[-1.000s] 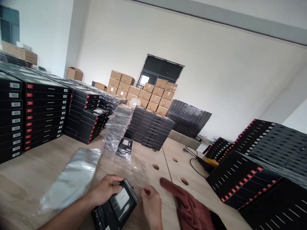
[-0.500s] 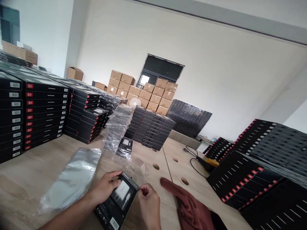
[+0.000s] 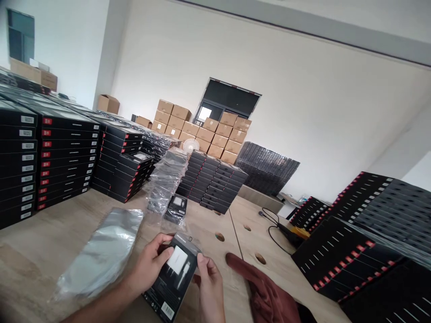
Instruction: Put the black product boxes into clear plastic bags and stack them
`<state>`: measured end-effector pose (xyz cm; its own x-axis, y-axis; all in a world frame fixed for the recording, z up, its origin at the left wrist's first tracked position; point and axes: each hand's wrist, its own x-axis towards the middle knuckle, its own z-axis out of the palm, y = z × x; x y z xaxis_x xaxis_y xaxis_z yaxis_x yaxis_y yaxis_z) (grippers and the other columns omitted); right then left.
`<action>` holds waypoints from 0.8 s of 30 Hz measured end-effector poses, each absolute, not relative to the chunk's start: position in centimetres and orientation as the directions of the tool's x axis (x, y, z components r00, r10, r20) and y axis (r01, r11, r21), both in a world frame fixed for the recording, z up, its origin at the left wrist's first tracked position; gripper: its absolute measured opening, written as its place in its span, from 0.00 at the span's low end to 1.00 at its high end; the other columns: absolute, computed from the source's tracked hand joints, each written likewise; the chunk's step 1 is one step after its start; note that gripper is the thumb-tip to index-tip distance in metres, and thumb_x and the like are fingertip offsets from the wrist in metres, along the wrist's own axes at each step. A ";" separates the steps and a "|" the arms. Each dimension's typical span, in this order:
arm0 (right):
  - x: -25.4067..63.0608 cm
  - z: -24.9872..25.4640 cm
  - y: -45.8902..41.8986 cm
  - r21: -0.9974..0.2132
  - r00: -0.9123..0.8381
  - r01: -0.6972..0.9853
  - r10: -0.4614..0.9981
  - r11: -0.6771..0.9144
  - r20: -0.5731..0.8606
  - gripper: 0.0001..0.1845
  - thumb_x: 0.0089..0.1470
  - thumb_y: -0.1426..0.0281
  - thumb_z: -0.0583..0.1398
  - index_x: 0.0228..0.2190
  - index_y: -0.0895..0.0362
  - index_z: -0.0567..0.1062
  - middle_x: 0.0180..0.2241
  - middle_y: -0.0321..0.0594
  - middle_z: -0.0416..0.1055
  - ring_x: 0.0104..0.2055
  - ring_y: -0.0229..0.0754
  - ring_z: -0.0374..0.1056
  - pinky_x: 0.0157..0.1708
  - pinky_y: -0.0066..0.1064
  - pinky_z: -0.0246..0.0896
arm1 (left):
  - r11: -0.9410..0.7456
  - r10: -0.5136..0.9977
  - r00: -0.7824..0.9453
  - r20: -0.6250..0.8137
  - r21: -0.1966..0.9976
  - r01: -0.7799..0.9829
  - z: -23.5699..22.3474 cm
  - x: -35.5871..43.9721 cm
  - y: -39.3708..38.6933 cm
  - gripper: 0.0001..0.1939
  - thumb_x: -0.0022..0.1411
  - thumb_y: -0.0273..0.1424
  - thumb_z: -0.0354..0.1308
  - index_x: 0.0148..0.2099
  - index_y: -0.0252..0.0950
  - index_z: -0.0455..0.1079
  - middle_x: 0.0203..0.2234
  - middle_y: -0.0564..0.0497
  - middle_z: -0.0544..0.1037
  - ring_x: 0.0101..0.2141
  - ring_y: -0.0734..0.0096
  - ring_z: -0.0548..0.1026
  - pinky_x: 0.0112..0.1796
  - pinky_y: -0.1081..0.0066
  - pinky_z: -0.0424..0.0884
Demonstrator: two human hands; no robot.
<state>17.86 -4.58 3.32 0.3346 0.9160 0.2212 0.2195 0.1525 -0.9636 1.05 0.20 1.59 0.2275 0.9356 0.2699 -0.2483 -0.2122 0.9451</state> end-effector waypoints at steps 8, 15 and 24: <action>18.6 5.1 -5.4 -0.927 0.281 0.204 0.888 0.314 0.363 0.24 0.41 0.60 0.67 0.40 0.53 0.70 0.38 0.40 0.75 0.40 0.45 0.70 0.38 0.32 0.66 | -0.148 0.905 0.309 0.292 0.898 -0.413 4.6 -0.8 0.4 0.19 0.48 0.30 0.64 0.44 0.35 0.68 0.36 0.50 0.75 0.38 0.67 0.72 0.42 0.70 0.67; 18.5 4.8 -6.2 -0.887 -0.037 0.433 0.986 0.163 0.164 0.24 0.40 0.67 0.67 0.43 0.57 0.74 0.39 0.44 0.76 0.42 0.50 0.70 0.42 0.39 0.65 | -0.288 0.880 0.449 0.157 0.927 0.241 2.3 -2.8 1.7 0.14 0.39 0.28 0.65 0.34 0.36 0.74 0.30 0.53 0.71 0.33 0.68 0.68 0.33 0.73 0.61; 18.2 4.6 -6.0 -0.919 -0.027 0.363 0.987 0.155 0.156 0.24 0.43 0.61 0.66 0.42 0.57 0.74 0.40 0.43 0.76 0.44 0.51 0.69 0.47 0.42 0.62 | -0.289 0.844 0.489 0.221 0.955 0.067 3.2 -2.2 0.9 0.22 0.46 0.35 0.63 0.46 0.35 0.69 0.25 0.57 0.68 0.27 0.73 0.65 0.29 0.76 0.59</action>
